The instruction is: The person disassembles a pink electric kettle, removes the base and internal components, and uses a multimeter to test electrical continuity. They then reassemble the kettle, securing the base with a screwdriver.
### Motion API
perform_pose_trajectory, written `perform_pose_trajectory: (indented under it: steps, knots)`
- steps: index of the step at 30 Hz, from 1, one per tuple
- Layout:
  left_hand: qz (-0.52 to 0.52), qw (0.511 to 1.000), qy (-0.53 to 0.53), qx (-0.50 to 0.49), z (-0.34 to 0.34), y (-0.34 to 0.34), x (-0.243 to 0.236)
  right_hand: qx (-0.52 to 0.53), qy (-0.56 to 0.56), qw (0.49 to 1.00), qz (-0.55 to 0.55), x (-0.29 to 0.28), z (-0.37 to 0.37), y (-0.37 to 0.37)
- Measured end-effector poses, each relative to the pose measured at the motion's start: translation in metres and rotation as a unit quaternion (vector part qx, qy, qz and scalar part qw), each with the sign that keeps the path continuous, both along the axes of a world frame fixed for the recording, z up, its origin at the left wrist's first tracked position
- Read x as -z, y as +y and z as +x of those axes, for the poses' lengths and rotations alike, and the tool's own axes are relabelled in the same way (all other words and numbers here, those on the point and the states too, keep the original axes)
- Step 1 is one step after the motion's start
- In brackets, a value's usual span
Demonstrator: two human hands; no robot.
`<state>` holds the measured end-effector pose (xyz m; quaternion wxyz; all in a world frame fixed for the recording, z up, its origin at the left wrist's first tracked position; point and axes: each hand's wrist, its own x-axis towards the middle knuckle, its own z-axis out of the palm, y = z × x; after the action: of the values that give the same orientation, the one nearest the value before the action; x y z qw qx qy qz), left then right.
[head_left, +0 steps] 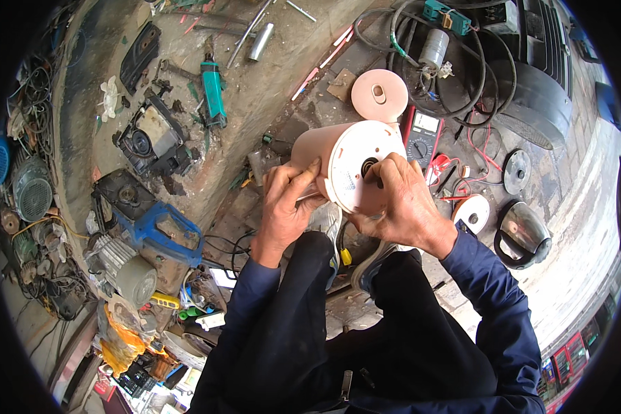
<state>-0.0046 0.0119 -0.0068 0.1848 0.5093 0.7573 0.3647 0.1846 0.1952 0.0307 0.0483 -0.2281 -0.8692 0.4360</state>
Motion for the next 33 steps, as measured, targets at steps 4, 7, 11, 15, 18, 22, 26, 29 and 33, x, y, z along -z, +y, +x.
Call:
perform_pose_trajectory:
  steps: [4,7,11,15,18,22,26,29,33]
  knots:
    - [0.003,1.0,0.016,0.003,0.001,-0.001,0.0,-0.008,-0.013,1.0,-0.006,-0.004,-0.002,0.001]
    - [0.006,1.0,0.014,0.0,0.001,-0.001,-0.001,-0.015,-0.023,1.0,-0.014,-0.006,-0.003,0.003]
    - [0.014,1.0,0.015,0.002,0.0,-0.001,0.0,-0.018,-0.019,0.999,-0.024,-0.004,-0.005,0.007]
    - [0.015,1.0,0.008,0.001,0.001,0.0,0.001,-0.016,-0.02,0.999,-0.025,-0.003,-0.008,0.008]
    - [0.015,1.0,0.012,0.001,0.001,0.0,0.001,-0.005,-0.032,0.999,-0.024,-0.004,-0.01,0.007]
    - [0.016,1.0,0.011,0.0,0.001,0.0,0.002,0.005,-0.046,0.999,-0.021,-0.005,-0.012,0.006]
    - [0.02,1.0,0.018,-0.003,0.001,-0.001,0.003,0.007,-0.04,0.999,0.001,-0.005,-0.014,0.003]
    - [0.017,1.0,-0.006,-0.013,0.001,-0.002,0.004,0.016,-0.032,0.999,-0.007,-0.004,-0.015,0.003]
    - [0.01,1.0,-0.015,-0.021,0.001,-0.005,0.006,0.022,-0.002,1.0,-0.013,-0.002,-0.016,0.003]
